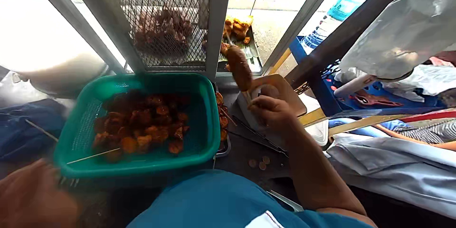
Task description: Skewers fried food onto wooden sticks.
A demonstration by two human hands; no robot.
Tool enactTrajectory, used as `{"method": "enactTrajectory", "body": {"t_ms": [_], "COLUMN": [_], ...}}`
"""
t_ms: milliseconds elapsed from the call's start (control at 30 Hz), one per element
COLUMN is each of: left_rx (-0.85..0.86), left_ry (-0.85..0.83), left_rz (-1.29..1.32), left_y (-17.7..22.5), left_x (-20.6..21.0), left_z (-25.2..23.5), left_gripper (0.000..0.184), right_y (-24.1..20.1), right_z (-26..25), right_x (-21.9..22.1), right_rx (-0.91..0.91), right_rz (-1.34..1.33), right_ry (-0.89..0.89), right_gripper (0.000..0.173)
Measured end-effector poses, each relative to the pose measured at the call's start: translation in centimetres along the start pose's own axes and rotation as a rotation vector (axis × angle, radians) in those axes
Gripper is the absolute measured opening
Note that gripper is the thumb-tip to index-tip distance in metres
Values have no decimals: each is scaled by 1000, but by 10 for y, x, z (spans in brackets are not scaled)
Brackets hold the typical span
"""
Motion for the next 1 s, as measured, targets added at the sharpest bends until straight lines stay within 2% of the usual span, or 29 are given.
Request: {"method": "enactTrajectory", "body": {"t_ms": [67,100,167,233,267,333,467,500,567,600,667,733,800,900,1000], "left_rx": [-3,-110,-401,-605,-652,-662,-622,-619,-639,-665,-697,-739,-761,-743,-738], "left_ry": [-411,-541,-628,-610,-582,-598,-747,-775,-783,-764,-728,-677,-673,-746,-789], "left_rz": [167,236,400,490,483,464,456,471,477,461,419,347,284,215,201], "left_y": [19,30,45,52,52,49,43,40,33,30,20,11,2,-4,-13], "left_x": [52,78,114,126,128,127,127,127,121,116,103,92,84,76,66], "left_z": [19,35,66,86,92,99,109,108,97,90,74,61,52,43,36], "left_gripper": [25,27,30,35,34,30,28,28,28,28,29,30,29,27,27], "right_y": [-17,-27,-40,-45,-45,-45,-36,-31,-13,3,44,86,116,128,106], "right_z": [30,43,64,78,83,93,109,110,111,111,109,103,96,88,104], "right_x": [52,78,121,142,145,141,124,116,88,70,38,17,11,8,-6], "right_rx": [-133,-206,-296,-241,-205,-174,-200,-210,-204,-156,53,279,368,249,245], "right_rz": [-196,-245,-317,-384,-402,-401,-331,-238,109,325,683,864,927,949,948], "right_ry": [-158,-215,-269,-284,-281,-274,-281,-305,-290,-244,-134,-81,-81,-85,-94], "right_gripper": [14,13,13,15,15,15,15,17,22,24,32,50,60,44,32]}}
Point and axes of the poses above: each hand's wrist, its own z-axis away from the middle knuckle, its own x-axis out of the palm, y = z × x, the point moved 2 cm from there along -z, towards the middle knuckle, and after that the axes turned 15 degrees about y, right-handed, at the moved point
